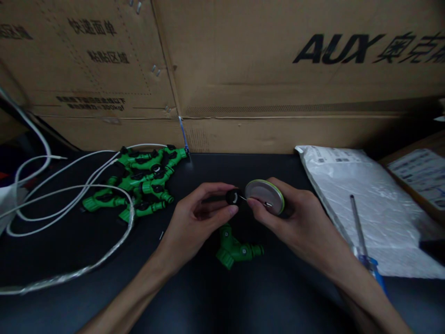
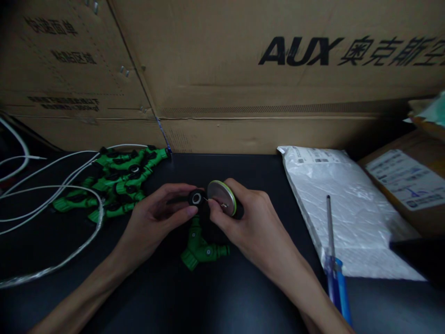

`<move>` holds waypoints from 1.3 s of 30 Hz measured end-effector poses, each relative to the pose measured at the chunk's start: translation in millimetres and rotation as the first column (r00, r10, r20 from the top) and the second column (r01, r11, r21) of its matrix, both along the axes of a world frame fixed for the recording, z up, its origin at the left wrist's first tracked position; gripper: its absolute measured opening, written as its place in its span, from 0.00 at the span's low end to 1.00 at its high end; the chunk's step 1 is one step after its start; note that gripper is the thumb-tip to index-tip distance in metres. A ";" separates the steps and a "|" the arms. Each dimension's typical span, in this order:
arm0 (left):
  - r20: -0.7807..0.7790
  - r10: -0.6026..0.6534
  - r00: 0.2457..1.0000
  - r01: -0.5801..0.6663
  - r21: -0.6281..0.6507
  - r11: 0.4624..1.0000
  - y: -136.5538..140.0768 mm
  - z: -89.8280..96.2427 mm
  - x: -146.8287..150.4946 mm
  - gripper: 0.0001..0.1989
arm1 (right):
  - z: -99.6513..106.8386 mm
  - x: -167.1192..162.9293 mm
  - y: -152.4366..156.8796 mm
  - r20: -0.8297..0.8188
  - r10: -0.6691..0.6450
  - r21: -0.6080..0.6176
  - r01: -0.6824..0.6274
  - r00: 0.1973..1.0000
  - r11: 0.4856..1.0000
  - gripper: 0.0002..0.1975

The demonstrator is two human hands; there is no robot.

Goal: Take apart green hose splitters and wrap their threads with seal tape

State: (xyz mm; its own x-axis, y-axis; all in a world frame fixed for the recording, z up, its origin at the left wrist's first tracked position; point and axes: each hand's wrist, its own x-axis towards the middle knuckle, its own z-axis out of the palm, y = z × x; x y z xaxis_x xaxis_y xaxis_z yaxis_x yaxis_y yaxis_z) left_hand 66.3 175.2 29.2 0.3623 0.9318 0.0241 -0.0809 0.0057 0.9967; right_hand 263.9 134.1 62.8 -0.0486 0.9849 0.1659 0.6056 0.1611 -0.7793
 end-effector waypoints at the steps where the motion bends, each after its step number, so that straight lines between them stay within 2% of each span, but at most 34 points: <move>1: -0.001 0.000 1.000 0.000 0.002 1.000 -0.2 0.2 0.0 0.15 | -0.3 0.1 -0.2 0.002 0.001 -0.001 -0.001 1.000 1.000 0.08; 10: 0.006 -0.006 1.000 0.006 -0.001 1.000 -1.5 0.4 1.4 0.16 | -5.0 -2.6 2.0 0.036 -0.006 0.049 0.004 0.999 0.999 0.09; 19: -0.001 0.049 0.999 -0.049 -0.067 0.997 0.0 2.7 1.6 0.18 | -7.6 -2.3 5.1 -0.058 0.032 0.023 -0.031 0.998 0.999 0.09; 24: 0.002 0.063 0.998 -0.062 -0.101 0.993 1.4 1.0 -0.7 0.20 | -7.2 -5.1 6.9 -0.172 0.044 0.015 -0.042 0.984 0.999 0.10; 32: 0.067 0.038 0.997 -0.027 -0.153 0.988 2.3 1.1 -3.4 0.18 | -9.2 -4.9 7.6 -0.315 0.063 -0.034 -0.078 0.947 0.996 0.07; 39: 0.089 0.035 0.995 -0.017 -0.197 0.980 2.0 0.4 -4.7 0.20 | -8.8 -4.5 8.9 -0.359 0.063 -0.061 -0.091 0.931 0.994 0.10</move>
State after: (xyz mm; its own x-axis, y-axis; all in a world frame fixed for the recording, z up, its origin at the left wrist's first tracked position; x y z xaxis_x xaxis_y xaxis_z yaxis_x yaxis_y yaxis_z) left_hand 61.7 177.2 29.6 0.3428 0.9307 -0.1278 -0.1748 0.1969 0.9647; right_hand 259.4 142.9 54.0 -0.0765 0.9908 0.1121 0.2741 0.1290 -0.9530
